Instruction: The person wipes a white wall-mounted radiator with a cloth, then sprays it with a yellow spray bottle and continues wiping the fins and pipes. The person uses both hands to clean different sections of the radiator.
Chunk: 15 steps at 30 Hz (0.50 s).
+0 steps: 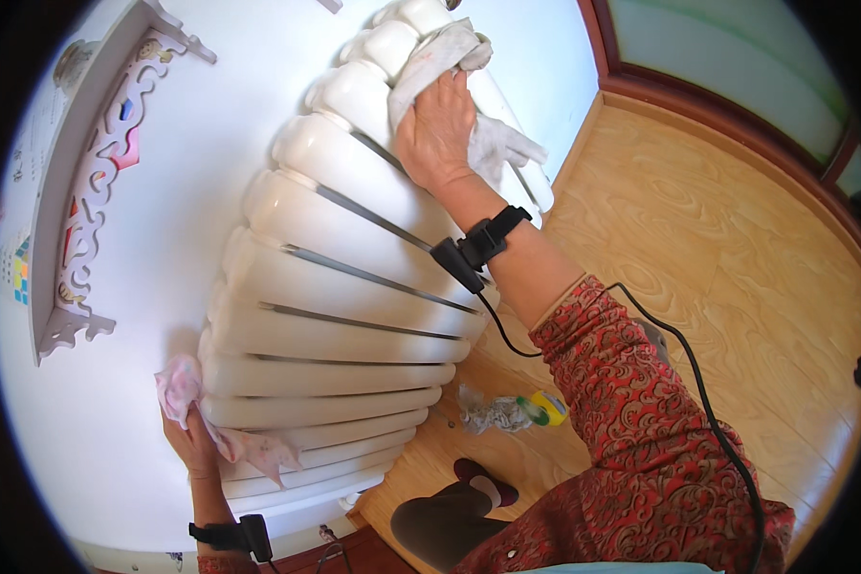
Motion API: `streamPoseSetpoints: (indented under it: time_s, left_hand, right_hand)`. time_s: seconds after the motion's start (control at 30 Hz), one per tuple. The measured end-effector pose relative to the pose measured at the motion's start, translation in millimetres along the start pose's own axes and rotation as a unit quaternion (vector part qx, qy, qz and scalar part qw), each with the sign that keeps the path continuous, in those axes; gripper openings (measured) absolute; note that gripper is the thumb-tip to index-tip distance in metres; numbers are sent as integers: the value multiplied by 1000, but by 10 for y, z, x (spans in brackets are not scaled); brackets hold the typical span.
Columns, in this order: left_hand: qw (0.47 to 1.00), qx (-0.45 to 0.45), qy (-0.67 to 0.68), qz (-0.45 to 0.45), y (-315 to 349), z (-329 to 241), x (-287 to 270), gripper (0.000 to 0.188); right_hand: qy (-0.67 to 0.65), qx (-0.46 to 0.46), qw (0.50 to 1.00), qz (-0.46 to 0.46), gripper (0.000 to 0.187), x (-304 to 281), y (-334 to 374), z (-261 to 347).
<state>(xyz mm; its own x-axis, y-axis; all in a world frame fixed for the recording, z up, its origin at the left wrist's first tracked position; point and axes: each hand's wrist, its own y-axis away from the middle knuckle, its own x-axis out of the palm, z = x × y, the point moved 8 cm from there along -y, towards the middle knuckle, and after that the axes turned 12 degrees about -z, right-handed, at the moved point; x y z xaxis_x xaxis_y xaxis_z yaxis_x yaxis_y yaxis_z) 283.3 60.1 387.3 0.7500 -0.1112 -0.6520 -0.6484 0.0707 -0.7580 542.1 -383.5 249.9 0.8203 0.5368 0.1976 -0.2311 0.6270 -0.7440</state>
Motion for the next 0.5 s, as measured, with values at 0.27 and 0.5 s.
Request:
streamPoseSetpoints:
  time_s: [0.27, 0.5]
  left_hand:
    - [997, -61, 46, 26, 44, 79, 1, 32]
    - [998, -57, 36, 13, 38, 39, -8, 34]
  right_hand:
    - [53, 190, 980, 3, 48, -330, 1436, -1448]
    - [138, 325, 935, 20, 28, -391, 1886, -1995]
